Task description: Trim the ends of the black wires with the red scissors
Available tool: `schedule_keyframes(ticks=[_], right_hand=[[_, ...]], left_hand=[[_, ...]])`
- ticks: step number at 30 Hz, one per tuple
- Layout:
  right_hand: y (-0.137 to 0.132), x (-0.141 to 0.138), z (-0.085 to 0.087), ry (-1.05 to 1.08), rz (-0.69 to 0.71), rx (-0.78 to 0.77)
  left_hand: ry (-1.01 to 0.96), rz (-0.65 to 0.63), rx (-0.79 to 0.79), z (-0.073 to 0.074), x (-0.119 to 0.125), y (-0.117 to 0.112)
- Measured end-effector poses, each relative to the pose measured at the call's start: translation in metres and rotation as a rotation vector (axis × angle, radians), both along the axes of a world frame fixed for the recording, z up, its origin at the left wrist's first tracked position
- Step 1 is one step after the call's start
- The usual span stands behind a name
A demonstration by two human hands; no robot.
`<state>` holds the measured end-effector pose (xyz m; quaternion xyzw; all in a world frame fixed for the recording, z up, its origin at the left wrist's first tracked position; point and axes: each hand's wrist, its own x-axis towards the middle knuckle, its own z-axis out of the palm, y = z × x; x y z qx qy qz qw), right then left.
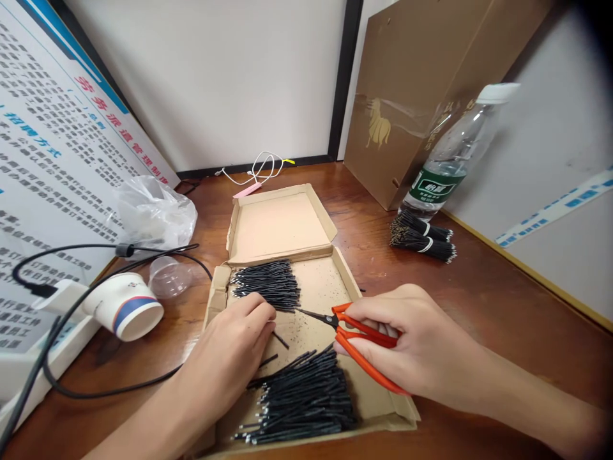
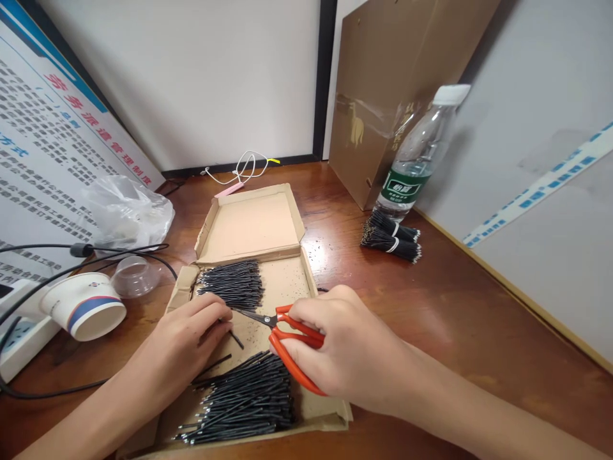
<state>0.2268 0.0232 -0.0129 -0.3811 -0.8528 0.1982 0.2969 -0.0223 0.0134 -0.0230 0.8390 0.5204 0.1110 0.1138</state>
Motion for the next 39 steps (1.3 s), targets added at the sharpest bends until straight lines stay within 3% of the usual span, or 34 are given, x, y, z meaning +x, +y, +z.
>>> schedule_keyframes(ticks=[10,16,24,31,35,39], right_hand=[[0.000,-0.001,0.001,0.019,0.027,-0.061],[0.000,0.000,-0.001,0.019,0.022,-0.027],[0.000,0.001,0.000,-0.025,0.023,-0.019],[-0.001,0.003,-0.002,-0.031,0.027,0.020],[-0.001,0.002,-0.002,-0.034,0.031,0.023],[-0.001,0.001,-0.003,-0.037,0.038,0.017]], left_hand=[[0.030,-0.067,-0.154,0.009,0.006,-0.006],[0.014,-0.047,-0.130,0.009,0.006,-0.006],[0.017,-0.137,-0.106,0.010,0.010,-0.009],[-0.078,-0.066,-0.235,0.020,0.000,-0.006],[-0.009,-0.027,-0.357,0.022,-0.004,-0.008],[0.081,0.025,-0.338,0.016,-0.002,-0.013]])
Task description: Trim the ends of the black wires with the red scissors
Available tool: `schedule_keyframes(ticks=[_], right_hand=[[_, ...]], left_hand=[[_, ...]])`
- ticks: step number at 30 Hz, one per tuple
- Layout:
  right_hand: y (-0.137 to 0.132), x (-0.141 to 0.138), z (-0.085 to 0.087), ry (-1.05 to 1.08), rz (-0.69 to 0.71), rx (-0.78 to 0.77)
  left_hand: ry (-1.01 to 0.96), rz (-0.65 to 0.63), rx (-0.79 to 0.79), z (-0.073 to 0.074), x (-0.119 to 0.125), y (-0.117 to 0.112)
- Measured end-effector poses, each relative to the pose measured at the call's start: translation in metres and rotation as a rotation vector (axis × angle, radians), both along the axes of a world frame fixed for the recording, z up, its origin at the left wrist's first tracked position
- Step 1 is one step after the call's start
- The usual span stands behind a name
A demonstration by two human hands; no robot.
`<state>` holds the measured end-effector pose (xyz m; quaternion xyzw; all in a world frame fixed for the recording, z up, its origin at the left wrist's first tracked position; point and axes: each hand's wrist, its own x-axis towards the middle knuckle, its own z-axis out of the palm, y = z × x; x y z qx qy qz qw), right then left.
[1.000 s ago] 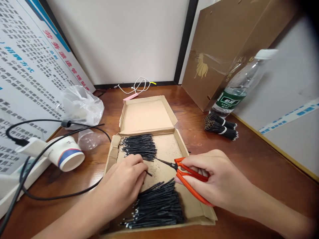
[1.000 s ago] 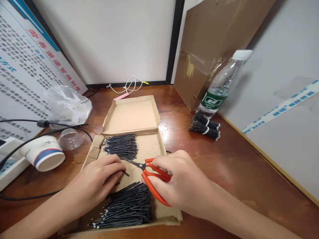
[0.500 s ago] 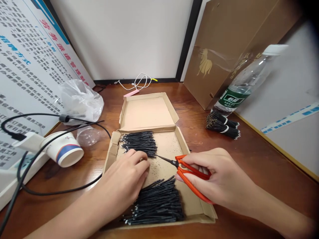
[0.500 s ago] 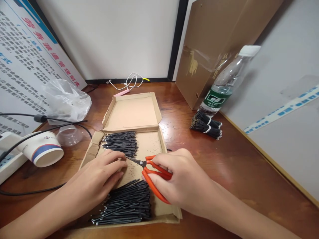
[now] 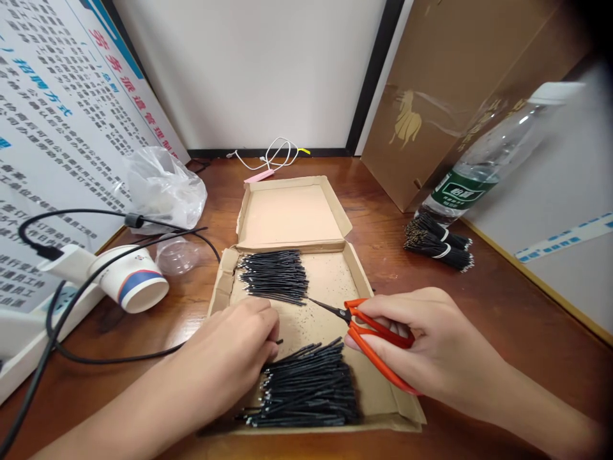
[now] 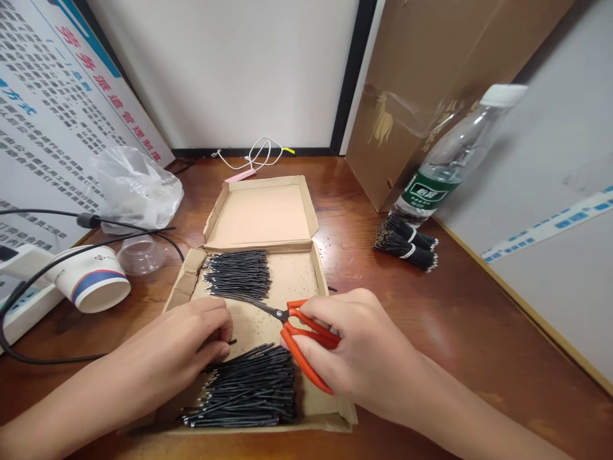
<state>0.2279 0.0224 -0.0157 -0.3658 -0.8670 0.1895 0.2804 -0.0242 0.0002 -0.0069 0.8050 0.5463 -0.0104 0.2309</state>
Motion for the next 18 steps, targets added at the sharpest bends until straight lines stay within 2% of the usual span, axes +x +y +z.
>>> schedule_keyframes(ticks=[5,11,15,18], right_hand=[[0.0008,-0.0015,0.0003,-0.023,0.003,-0.025],[0.0000,-0.0023,-0.0015,-0.074,0.003,-0.064],[-0.0035,-0.0026,-0.0002,-0.086,-0.007,-0.066],[-0.0062,-0.0030,0.0033,-0.064,-0.019,-0.065]], left_hand=[[0.002,-0.053,0.073,0.0001,0.0046,-0.0050],[-0.240,0.054,0.109,0.0047,0.0055,-0.0031],[-0.440,0.129,0.008,0.0041,0.0075,-0.0012],[-0.582,0.184,-0.011,0.0054,0.0097,-0.0007]])
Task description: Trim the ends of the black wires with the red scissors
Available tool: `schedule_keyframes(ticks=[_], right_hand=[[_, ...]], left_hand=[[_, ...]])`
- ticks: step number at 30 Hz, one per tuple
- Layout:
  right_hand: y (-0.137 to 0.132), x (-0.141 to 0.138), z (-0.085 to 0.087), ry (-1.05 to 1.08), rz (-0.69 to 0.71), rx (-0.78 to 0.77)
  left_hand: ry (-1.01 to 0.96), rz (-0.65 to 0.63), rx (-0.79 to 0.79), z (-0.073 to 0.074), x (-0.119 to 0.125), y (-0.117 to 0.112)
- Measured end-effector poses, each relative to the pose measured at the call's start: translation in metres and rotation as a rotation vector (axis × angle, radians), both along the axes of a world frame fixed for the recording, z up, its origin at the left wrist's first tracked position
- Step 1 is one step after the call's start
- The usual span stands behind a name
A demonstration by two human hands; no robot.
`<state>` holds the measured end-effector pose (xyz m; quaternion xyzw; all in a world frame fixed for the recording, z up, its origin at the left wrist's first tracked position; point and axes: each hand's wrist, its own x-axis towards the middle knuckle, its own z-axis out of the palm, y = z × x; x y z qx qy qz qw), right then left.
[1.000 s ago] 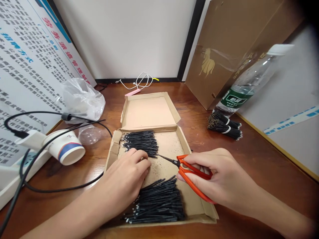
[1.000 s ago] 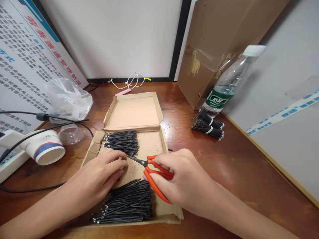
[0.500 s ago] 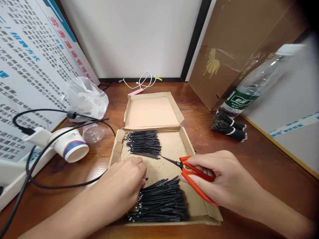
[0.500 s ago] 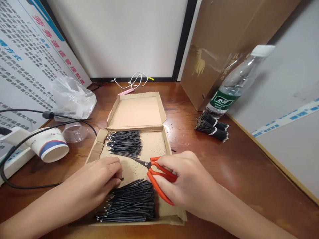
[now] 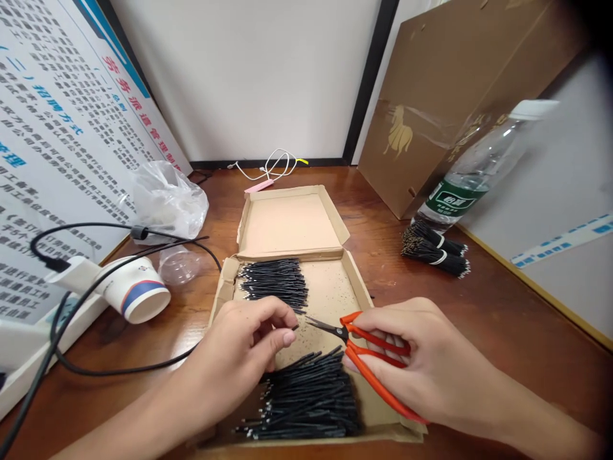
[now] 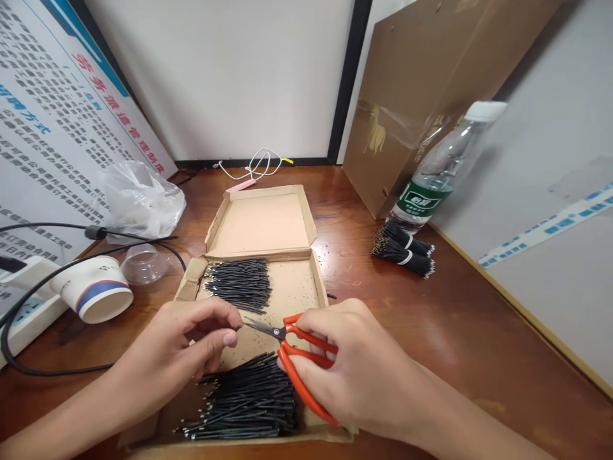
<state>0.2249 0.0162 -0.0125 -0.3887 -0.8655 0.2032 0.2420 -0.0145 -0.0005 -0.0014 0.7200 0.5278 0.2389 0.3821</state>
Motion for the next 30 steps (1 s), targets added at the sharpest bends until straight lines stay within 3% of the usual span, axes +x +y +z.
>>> schedule_keyframes(ticks=[6,14,30], right_hand=[[0.0001,-0.0029,0.0029,0.012,0.034,-0.059],[-0.0034,-0.0014,-0.0001,-0.027,0.040,-0.008],[-0.0023,-0.0012,-0.0016,-0.007,0.102,-0.051]], left_hand=[[-0.175,0.050,-0.091,0.0042,0.0033,-0.0009],[-0.216,0.062,-0.167,0.0046,0.0049,-0.0034],[-0.270,0.068,-0.231,0.0019,0.0071,-0.0030]])
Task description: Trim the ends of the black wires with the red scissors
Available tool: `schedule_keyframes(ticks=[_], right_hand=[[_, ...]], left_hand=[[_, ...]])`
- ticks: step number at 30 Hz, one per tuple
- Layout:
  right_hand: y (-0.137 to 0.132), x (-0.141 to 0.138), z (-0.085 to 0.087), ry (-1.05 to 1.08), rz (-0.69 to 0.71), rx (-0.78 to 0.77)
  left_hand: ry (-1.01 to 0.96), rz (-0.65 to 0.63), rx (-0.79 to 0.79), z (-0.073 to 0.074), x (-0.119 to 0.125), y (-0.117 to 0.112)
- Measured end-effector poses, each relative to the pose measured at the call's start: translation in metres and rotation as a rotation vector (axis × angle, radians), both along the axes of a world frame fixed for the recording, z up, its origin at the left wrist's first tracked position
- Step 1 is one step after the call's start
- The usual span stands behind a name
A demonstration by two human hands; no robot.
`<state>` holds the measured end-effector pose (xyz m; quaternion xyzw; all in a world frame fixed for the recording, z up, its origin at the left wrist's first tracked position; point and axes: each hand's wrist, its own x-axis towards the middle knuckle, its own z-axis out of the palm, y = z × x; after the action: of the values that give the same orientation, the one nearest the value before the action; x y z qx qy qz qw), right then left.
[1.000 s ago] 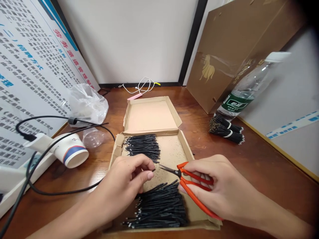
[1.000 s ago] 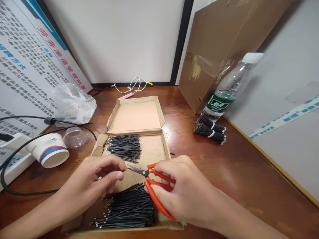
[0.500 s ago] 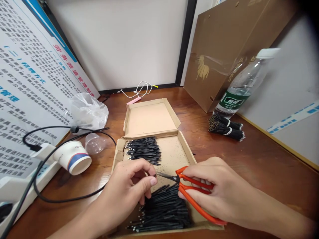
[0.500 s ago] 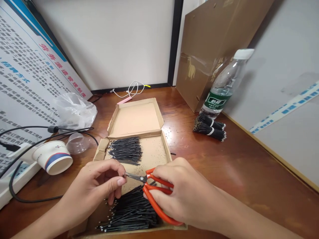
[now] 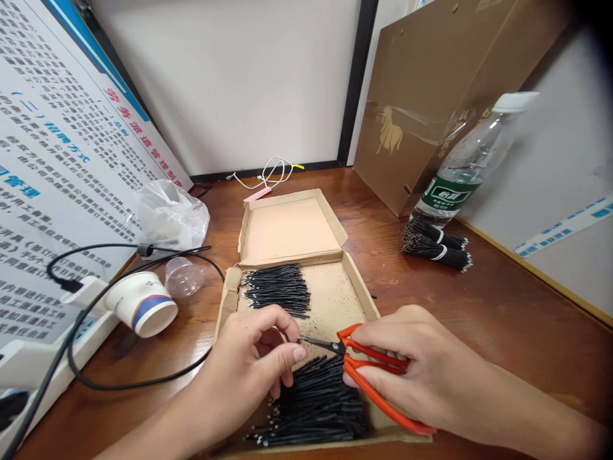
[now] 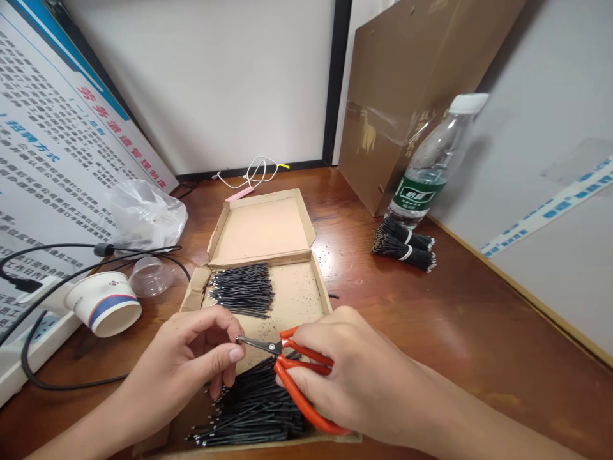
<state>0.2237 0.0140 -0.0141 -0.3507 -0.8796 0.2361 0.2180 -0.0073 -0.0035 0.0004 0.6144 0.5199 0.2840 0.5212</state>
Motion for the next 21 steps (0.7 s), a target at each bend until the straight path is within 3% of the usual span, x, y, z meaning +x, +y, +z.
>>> schedule_keyframes(ticks=[12,21], right_hand=[[0.0001,-0.0005,-0.0003,-0.003,-0.067,-0.081],[0.0034,0.0011,-0.0053,0.092,-0.041,-0.024]], left_hand=[[-0.020,0.022,-0.035,0.0045,0.0034,-0.0004],[-0.298,0.075,-0.150,0.0057,-0.0003,0.0024]])
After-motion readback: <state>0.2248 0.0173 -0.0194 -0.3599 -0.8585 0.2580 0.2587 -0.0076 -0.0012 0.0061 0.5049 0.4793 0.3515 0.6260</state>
